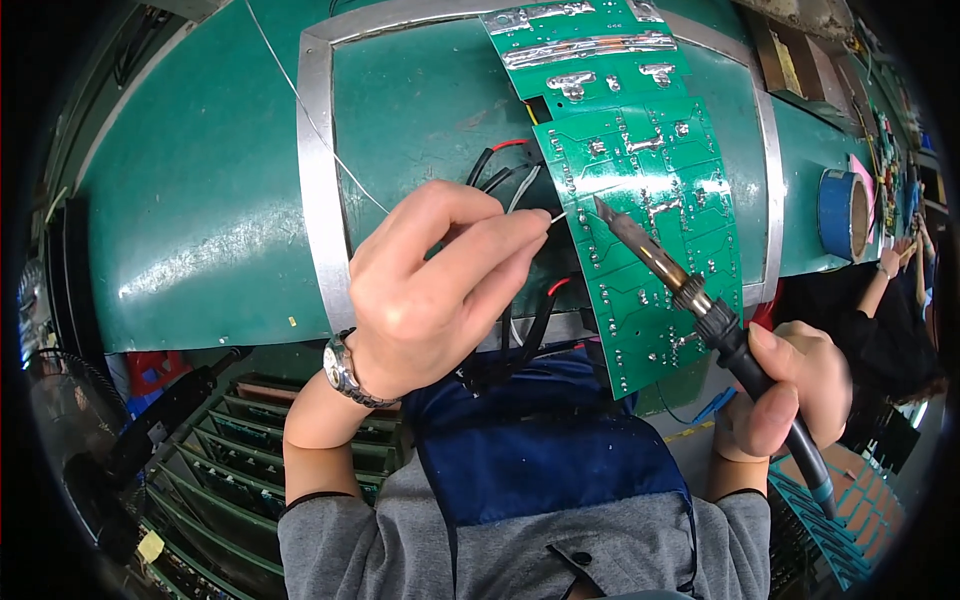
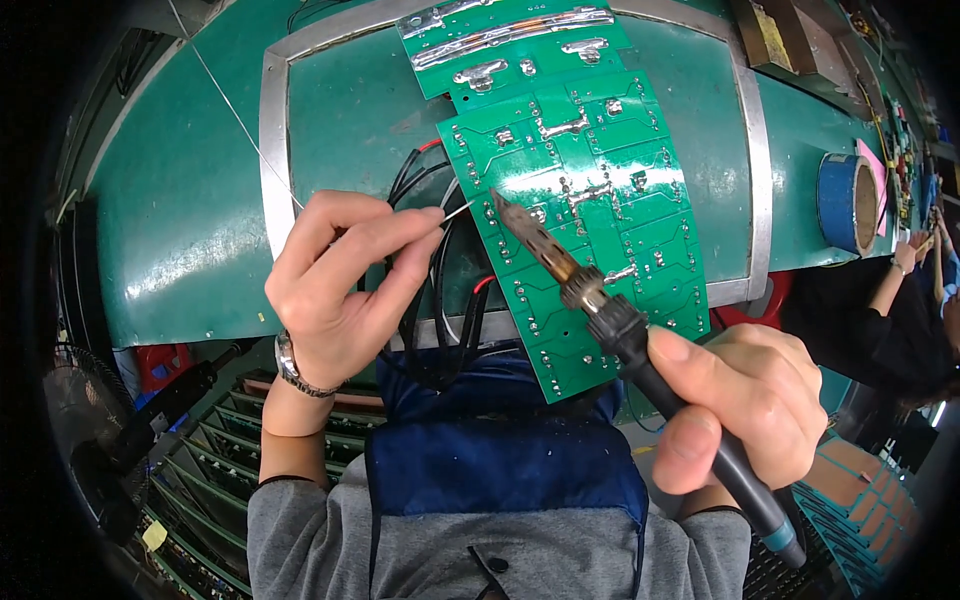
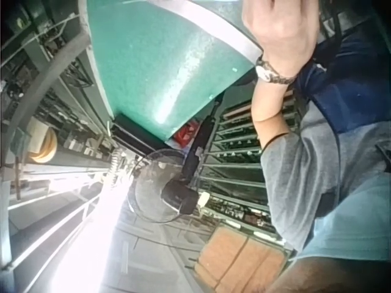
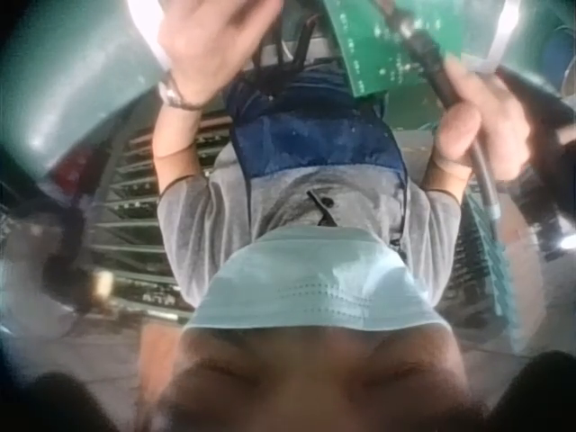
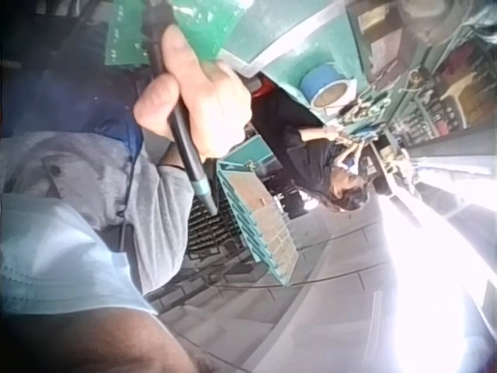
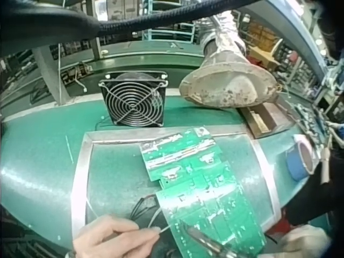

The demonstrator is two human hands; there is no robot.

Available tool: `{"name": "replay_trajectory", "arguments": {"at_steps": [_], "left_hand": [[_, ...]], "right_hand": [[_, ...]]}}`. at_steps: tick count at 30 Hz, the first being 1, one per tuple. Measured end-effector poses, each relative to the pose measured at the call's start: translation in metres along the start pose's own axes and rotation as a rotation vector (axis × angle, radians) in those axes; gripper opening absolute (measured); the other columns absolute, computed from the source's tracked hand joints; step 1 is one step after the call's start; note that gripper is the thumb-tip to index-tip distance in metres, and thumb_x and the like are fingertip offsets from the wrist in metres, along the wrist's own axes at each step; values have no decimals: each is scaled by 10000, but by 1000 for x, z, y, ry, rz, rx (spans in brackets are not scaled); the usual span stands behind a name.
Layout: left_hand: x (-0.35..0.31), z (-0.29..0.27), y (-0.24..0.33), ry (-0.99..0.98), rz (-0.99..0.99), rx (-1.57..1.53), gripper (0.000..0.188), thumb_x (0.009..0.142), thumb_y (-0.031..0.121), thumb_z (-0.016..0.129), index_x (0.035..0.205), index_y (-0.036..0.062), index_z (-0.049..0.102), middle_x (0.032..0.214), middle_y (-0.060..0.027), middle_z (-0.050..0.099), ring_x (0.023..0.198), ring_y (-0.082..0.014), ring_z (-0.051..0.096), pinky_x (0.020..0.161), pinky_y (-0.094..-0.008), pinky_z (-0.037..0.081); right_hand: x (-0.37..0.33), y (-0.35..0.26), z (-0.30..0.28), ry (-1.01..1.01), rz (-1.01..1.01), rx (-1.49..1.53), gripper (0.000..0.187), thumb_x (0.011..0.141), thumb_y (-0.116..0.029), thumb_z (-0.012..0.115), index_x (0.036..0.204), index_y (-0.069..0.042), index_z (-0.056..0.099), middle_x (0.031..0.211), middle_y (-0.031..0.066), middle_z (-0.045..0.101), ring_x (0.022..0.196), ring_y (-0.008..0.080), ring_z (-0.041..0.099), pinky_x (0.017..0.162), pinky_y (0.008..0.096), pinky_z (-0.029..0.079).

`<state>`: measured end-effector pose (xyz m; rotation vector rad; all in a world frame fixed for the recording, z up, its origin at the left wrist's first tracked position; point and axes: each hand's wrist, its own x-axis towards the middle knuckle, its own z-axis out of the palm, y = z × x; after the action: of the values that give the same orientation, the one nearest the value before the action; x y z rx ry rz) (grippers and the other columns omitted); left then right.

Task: The person solders components onto a circuit board using a soldering iron and solder wire, touches the attached wires and components, and hands the assembly to a coworker. The person then retrieves another circuit board assembly from an upper conveyor and begins soldering it.

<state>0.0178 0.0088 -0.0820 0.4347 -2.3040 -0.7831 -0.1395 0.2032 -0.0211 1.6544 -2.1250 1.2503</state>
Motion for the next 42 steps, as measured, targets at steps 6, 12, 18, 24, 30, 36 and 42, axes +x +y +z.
{"name": "replay_trajectory", "arguments": {"at_steps": [6, 12, 18, 24, 30, 36, 42], "left_hand": [[1, -1, -1, -62, 95, -31, 248, 664, -13, 796, 892, 73, 751, 767, -46, 594, 662, -163, 585, 557, -276, 464], [0, 0, -2, -96, 149, 33, 270, 664, 1, 804, 917, 82, 758, 750, -47, 581, 628, -156, 573, 525, -277, 451], [-5, -3, 5, -120, 72, -9, 293, 666, 0, 807, 943, 82, 760, 776, -46, 575, 618, -145, 571, 506, -269, 446], [-13, -5, 10, -110, 88, -54, 290, 663, -1, 813, 936, 80, 759, 781, -42, 574, 626, -153, 569, 519, -271, 451], [-10, 1, 9, -142, 124, -61, 316, 656, -23, 801, 953, 76, 757, 769, -42, 572, 654, -160, 571, 524, -277, 448], [-12, -1, 10, -151, 151, -27, 333, 641, -38, 790, 954, 67, 752, 765, -48, 568, 658, -167, 569, 524, -276, 443], [-25, -17, 18, -304, 192, -99, 275, 639, 14, 796, 904, 64, 746, 745, -25, 552, 601, -150, 557, 484, -270, 431]], "right_hand": [[-5, 7, 0, -37, -67, 126, 328, 907, -272, 606, 853, 42, 687, 573, 47, 579, 400, 141, 524, 372, 242, 393], [-5, 4, -1, -115, -148, 97, 291, 899, -229, 624, 918, 51, 702, 576, 42, 588, 400, 136, 517, 363, 231, 381], [-5, 3, -1, -88, -116, 106, 301, 895, -242, 631, 891, 52, 698, 585, 53, 589, 406, 130, 514, 367, 238, 378], [-16, 3, -16, -48, -102, 159, 277, 881, -220, 607, 862, 43, 695, 568, 36, 574, 398, 120, 497, 370, 233, 357], [-16, 0, -16, -124, -129, 145, 268, 884, -202, 614, 891, 53, 695, 595, 38, 589, 401, 117, 496, 368, 232, 359], [-17, -3, -14, -175, -210, 128, 270, 900, -202, 626, 888, 60, 692, 594, 40, 582, 420, 112, 503, 356, 222, 355], [-26, 0, -23, -48, -143, 128, 295, 894, -235, 595, 840, 38, 693, 558, 29, 572, 381, 107, 461, 361, 232, 309]]}}
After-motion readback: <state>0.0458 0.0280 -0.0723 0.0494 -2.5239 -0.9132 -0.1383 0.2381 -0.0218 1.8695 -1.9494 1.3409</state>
